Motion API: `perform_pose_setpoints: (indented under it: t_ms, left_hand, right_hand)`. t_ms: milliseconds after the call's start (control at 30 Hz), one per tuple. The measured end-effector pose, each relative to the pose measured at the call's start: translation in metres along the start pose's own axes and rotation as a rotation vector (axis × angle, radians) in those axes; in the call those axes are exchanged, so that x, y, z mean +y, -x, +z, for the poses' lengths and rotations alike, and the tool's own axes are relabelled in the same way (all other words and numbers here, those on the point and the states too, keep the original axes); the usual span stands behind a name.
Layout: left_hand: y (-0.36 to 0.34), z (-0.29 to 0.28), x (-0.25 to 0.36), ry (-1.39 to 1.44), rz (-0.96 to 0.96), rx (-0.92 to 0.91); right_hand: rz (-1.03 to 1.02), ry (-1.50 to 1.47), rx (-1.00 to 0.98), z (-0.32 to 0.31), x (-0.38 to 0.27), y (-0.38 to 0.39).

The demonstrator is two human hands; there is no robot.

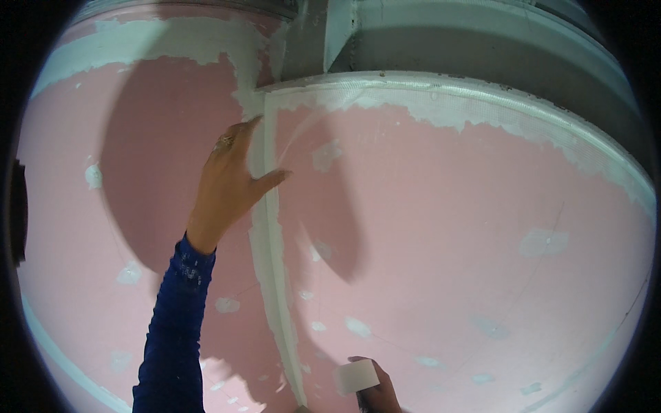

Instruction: The person applies joint compound to a ceiling joint using a putty knife, then presses a roll of mesh joint tape into the wet compound along the joint. The person smooths the tape with the knife and continues applying compound over the taped area.

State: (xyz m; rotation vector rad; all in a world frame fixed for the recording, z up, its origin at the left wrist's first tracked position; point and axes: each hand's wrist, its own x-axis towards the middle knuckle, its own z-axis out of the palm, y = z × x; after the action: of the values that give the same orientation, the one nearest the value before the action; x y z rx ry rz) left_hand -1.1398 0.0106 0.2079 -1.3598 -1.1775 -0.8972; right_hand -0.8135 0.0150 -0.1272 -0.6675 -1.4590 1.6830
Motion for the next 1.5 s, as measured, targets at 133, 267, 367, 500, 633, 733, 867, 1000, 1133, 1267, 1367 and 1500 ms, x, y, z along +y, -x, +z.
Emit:
perform_pose_setpoints:
  t_ms: [133,267,367,500,633,733,867,1000,1133,1267,1367,1500]
  left_hand:
    - [-0.023,0.016,-0.023,0.007,-0.018,-0.169]
    - [-0.034,0.036,-0.073,0.092,-0.142,-0.275]
    - [-0.062,0.060,-0.110,0.016,-0.126,-0.298]
    - [-0.092,0.084,-0.134,-0.031,-0.106,-0.225]
    - [-0.119,0.089,-0.144,-0.038,-0.123,-0.315]
    - [-0.135,0.094,-0.143,-0.120,-0.171,-0.369]
    - [-0.145,0.107,-0.140,-0.196,-0.323,-0.333]
    - [-0.148,0.114,-0.140,-0.213,-0.344,-0.284]
    - [-0.151,0.112,-0.137,-0.267,-0.323,-0.258]
    - [-0.132,0.089,-0.122,-0.113,-0.234,-0.164]
    - [-0.101,0.056,-0.112,0.057,-0.236,-0.096]
    - [-0.045,0.018,-0.098,0.577,-0.579,-0.422]
  right_hand:
    - [0.074,0.020,-0.009,0.000,-0.003,0.006]
    - [-0.006,0.068,-0.003,0.000,-0.004,0.008]
    - [0.045,0.014,0.032,0.000,-0.003,0.010]
    - [0.062,0.056,0.039,0.001,-0.005,0.017]
    - [0.016,0.095,0.037,0.001,-0.006,0.021]
    - [0.025,0.073,0.076,-0.001,-0.002,0.020]
    - [0.019,0.043,0.096,-0.008,0.005,0.015]
    - [0.005,0.078,0.091,-0.011,0.003,0.016]
    - [-0.015,0.076,0.099,-0.012,0.000,0.021]
    - [0.004,0.045,0.129,-0.010,0.004,0.020]
    - [-0.027,0.114,0.155,-0.005,0.003,0.015]
    - [0.049,0.005,0.089,0.002,-0.016,0.012]
